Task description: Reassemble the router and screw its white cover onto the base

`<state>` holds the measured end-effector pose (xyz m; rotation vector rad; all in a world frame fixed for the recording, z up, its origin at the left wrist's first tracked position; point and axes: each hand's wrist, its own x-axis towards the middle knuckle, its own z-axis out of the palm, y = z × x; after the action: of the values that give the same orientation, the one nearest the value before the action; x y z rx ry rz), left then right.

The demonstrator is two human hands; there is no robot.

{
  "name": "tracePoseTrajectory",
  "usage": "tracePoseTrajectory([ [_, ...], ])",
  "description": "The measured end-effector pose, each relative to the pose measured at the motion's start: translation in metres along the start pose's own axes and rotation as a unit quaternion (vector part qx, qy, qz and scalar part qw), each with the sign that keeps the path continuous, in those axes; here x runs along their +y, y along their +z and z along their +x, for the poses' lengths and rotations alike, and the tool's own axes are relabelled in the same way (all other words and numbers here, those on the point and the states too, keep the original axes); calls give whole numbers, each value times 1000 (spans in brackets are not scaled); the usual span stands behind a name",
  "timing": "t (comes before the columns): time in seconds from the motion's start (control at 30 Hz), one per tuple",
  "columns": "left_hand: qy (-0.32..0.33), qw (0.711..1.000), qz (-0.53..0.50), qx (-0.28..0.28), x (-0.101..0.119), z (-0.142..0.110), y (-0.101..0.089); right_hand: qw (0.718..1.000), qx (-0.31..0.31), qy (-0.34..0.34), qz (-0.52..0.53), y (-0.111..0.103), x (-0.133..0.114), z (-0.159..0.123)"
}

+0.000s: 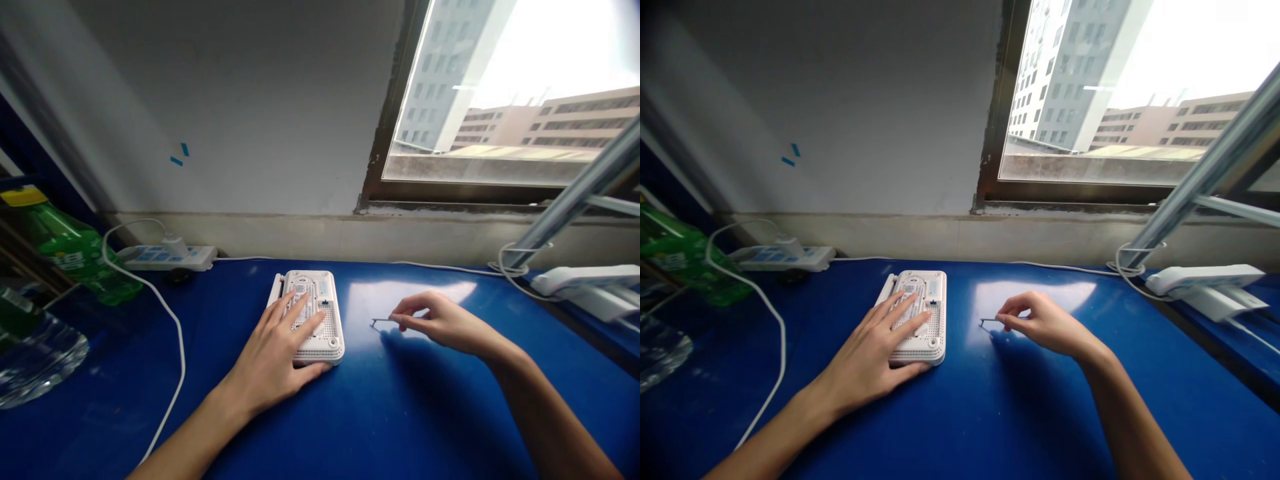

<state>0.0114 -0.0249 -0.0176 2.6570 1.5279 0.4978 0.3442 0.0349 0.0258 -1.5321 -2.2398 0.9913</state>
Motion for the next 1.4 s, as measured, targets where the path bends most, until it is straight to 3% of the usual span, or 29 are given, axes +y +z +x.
tracePoseTrajectory([
  [0.2,28,999,-21,-14,-7,0,-6,995,-8,-6,100,2,-16,-6],
  [0.53,44,998,-40,-14,-17,-1,-10,980,-53,-47,187,27,-41,-4],
  [1.07,37,999,-24,-13,-12,-1,-8,982,-74,-45,167,40,-42,4],
  [1.27,100,992,-61,37,-3,-1,-18,985,-82,-45,145,38,-46,3],
  [1.4,137,985,-100,24,0,0,-21,984,-90,-50,148,36,-45,2],
])
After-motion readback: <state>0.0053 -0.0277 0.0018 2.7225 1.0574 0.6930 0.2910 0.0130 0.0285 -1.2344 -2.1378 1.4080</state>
